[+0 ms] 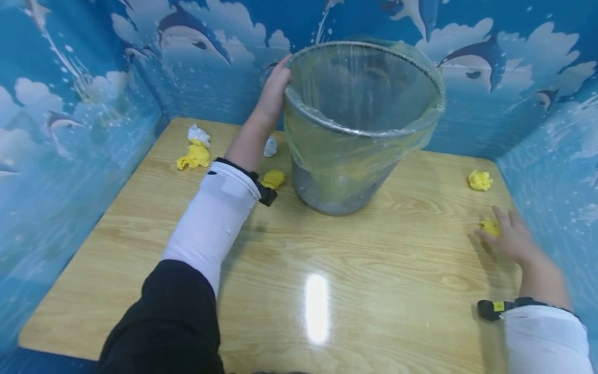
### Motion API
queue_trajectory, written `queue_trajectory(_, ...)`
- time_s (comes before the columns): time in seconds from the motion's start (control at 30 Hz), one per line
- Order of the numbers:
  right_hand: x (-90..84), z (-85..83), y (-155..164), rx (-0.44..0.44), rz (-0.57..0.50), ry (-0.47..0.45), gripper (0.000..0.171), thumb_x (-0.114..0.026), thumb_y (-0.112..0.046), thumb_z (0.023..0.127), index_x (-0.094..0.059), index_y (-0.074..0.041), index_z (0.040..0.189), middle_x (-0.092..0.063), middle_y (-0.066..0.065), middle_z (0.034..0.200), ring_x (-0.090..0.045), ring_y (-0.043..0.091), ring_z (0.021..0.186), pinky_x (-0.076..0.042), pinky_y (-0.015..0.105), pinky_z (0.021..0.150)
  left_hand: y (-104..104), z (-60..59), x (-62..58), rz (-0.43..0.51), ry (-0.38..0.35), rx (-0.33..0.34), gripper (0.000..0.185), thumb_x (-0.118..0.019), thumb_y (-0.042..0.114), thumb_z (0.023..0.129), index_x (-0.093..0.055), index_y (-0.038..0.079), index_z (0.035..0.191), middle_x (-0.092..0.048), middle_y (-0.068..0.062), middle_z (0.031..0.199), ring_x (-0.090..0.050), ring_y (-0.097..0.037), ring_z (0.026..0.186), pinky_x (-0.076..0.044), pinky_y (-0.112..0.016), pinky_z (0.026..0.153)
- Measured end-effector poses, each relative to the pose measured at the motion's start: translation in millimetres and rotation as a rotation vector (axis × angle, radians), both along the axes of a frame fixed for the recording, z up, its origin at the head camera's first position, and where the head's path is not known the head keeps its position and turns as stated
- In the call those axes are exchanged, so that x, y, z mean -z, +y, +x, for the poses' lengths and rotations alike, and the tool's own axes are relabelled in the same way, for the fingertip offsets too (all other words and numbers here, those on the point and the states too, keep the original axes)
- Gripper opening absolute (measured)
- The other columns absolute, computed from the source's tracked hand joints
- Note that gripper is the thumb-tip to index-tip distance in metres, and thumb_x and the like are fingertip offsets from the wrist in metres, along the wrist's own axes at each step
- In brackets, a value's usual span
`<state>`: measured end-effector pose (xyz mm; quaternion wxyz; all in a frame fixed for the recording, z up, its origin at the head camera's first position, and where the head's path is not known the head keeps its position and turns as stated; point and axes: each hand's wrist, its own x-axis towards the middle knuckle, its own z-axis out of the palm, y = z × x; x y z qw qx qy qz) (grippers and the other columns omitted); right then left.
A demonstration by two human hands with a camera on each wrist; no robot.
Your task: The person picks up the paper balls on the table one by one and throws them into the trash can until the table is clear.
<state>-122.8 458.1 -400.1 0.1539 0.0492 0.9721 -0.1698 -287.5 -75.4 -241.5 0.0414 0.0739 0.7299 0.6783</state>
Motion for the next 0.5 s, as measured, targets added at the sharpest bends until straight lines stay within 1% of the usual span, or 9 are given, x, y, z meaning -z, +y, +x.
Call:
queue_trajectory(0.17,2.9,-4.0,-2.9,0.011,0.033,-0.024,0.093,-0.037,-0.058,0.098,0.01,0.001,0.152,0.017,0.045,0.144,0.012,0.065,0.132,-0.007,0.078,0.099,2.1,-0.3,0.3,-0.001,-0.005,0.002,0.06,-0.026,0.025,0.097,-0.017,0.03,0.156,-0.009,0.019,0.16,-0.006,-0.001,0.147,-0.027,-0.028,0.097)
queue_trajectory(0.27,2.4,-4.8,-4.1,0.013,0.03,-0.041,0.093,-0.038,-0.058,0.098,0.009,0.002,0.151,0.018,0.045,0.144,0.012,0.064,0.132,-0.008,0.079,0.099,2.5,0.3,-0.3,-0.006,0.002,0.005,0.06,-0.026,0.025,0.097,-0.017,0.03,0.156,-0.01,0.019,0.16,-0.007,-0.001,0.147,-0.028,-0.027,0.097)
queue_trajectory(0.5,3.1,-6.6,-4.4,0.004,0.023,-0.037,0.088,-0.042,-0.051,0.099,0.0,0.007,0.151,0.016,0.045,0.145,0.008,0.066,0.131,-0.012,0.079,0.098,3.1,1.2,-0.3,-0.004,0.002,0.0,0.06,-0.026,0.025,0.097,-0.017,0.03,0.156,-0.01,0.019,0.16,-0.008,-0.001,0.146,-0.029,-0.025,0.097)
